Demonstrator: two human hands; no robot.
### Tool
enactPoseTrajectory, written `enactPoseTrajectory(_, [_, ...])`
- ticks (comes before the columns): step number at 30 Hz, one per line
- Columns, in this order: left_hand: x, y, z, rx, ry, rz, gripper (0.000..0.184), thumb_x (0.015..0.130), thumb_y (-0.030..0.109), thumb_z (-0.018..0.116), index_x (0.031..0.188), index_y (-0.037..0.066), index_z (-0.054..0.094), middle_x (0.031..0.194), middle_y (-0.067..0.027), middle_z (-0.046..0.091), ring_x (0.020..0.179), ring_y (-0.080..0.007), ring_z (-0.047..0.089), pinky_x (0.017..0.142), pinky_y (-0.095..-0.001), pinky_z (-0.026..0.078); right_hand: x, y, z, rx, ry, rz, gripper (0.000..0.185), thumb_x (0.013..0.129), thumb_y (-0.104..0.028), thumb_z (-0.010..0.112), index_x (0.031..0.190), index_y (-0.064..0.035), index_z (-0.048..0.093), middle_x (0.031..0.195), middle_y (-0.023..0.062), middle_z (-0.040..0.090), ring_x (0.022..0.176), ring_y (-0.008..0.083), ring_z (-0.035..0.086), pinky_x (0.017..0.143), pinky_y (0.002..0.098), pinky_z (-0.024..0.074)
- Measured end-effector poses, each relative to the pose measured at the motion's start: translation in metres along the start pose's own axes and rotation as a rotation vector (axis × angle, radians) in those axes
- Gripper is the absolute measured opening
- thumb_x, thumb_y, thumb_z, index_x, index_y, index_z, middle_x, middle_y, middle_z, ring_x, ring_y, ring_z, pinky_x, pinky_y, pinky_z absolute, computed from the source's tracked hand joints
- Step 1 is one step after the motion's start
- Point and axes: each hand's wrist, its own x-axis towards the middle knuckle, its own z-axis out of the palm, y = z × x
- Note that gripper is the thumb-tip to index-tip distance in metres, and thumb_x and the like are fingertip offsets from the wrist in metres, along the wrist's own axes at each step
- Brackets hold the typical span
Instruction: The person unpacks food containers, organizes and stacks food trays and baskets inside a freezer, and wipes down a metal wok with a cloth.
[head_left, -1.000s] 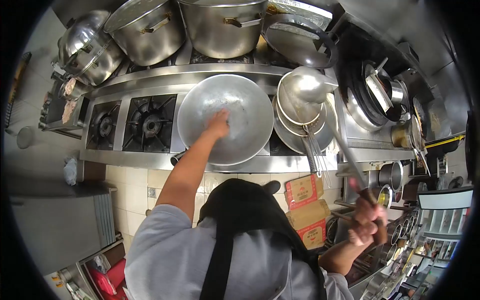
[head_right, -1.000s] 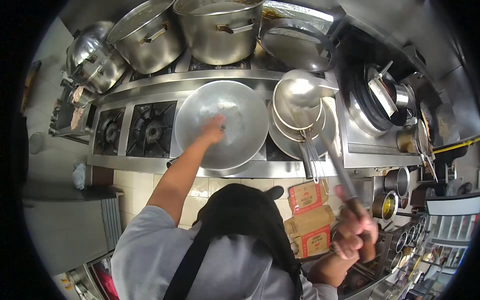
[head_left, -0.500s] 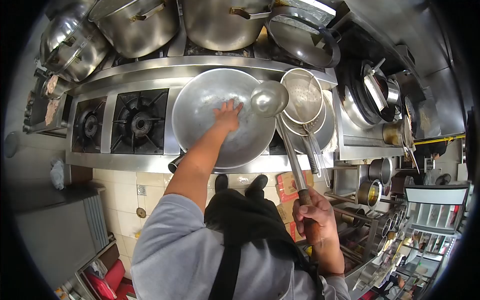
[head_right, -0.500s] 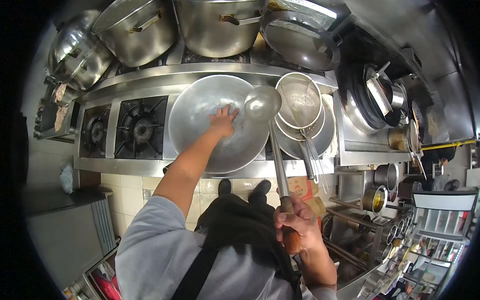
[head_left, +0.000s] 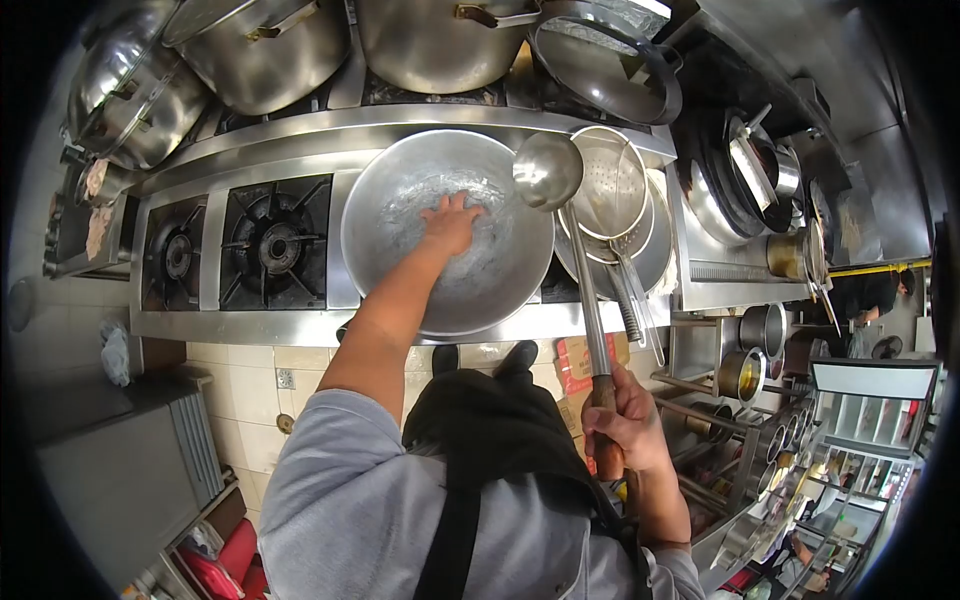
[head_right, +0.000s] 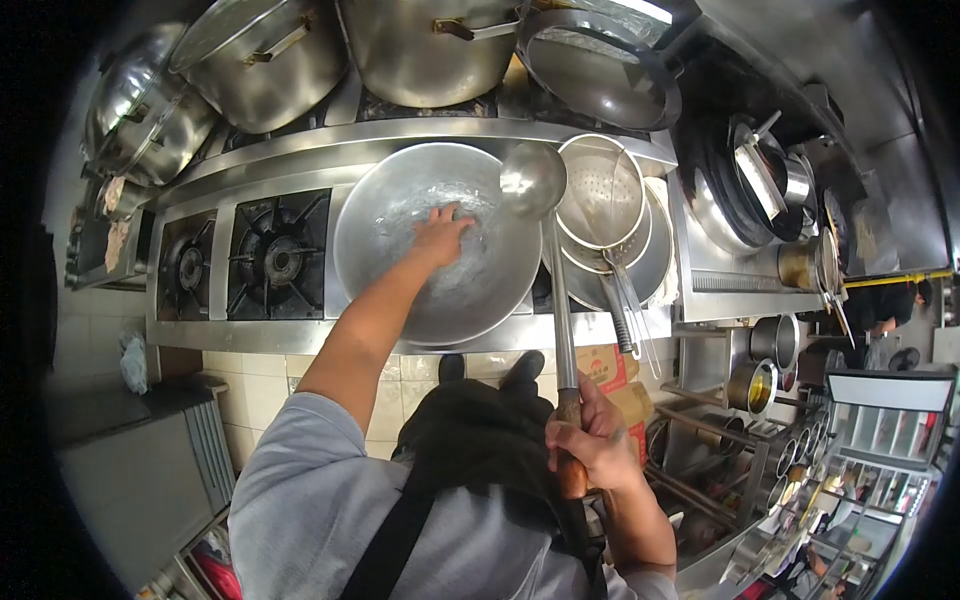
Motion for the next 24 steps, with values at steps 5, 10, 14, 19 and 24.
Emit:
enactPoseTrajectory(5, [-0.003,0.005,0.006,-0.005,0.018,-0.027,0.064,0.077,0.005,0.058,0.134,0.032,0.047,0.148,-0.0038,0.026,0.134,-0.0315,0.025,0.099,-0.0704,0.024,-0.002,0.005,0.005,-0.023,0.067,0.000,0.071,0.074,-0.004,0.063,0.136,0.0050,0.029,0.067,0.0086,0.058,0.046,0.0179,0.057,0.044,0.0267,0.0476])
enactPoseTrajectory(10, [-0.001,-0.014,0.016,-0.090,0.131,0.048,0.057,0.081,0.006,0.053,0.134,0.026,0.049,0.146,-0.0012,0.031,0.132,-0.0313,0.028,0.104,-0.0692,0.019,-0.005,0.009,0.001,-0.070,0.012,0.043,0.078,0.079,-0.002,0.061,0.144,0.0025,0.017,0.073,0.0060,0.057,0.054,0.0131,0.055,0.049,0.0253,0.0479])
enactPoseTrajectory(14, [-0.020,0.000,0.000,0.012,0.026,0.139,0.056,0.079,0.005,0.055,0.132,0.021,0.051,0.146,0.0001,0.032,0.131,-0.0282,0.032,0.105,-0.0676,0.018,-0.003,0.021,-0.002,-0.131,0.009,0.051,0.080,0.081,0.000,0.061,0.145,0.0017,0.013,0.073,0.0048,0.056,0.056,0.0120,0.055,0.050,0.0248,0.0468])
enactPoseTrajectory(19, [-0.001,-0.012,0.032,-0.111,0.314,0.106,0.050,0.076,0.003,0.058,0.124,0.017,0.057,0.141,0.0003,0.038,0.129,-0.0248,0.035,0.104,-0.0680,0.018,-0.004,0.029,-0.004,-0.232,-0.001,0.037,0.081,0.082,0.001,0.060,0.145,0.0038,0.011,0.073,0.0043,0.055,0.057,0.0103,0.055,0.051,0.0236,0.0451])
enactPoseTrajectory(24, [0.000,-0.004,0.014,-0.160,0.181,0.051,0.048,0.076,0.004,0.059,0.120,0.021,0.059,0.139,-0.0013,0.040,0.129,-0.0247,0.034,0.104,-0.0674,0.018,-0.004,0.030,-0.007,-0.210,-0.036,0.024,0.081,0.082,0.001,0.061,0.144,0.0062,0.010,0.074,0.0038,0.056,0.057,0.0095,0.054,0.052,0.0230,0.0442])
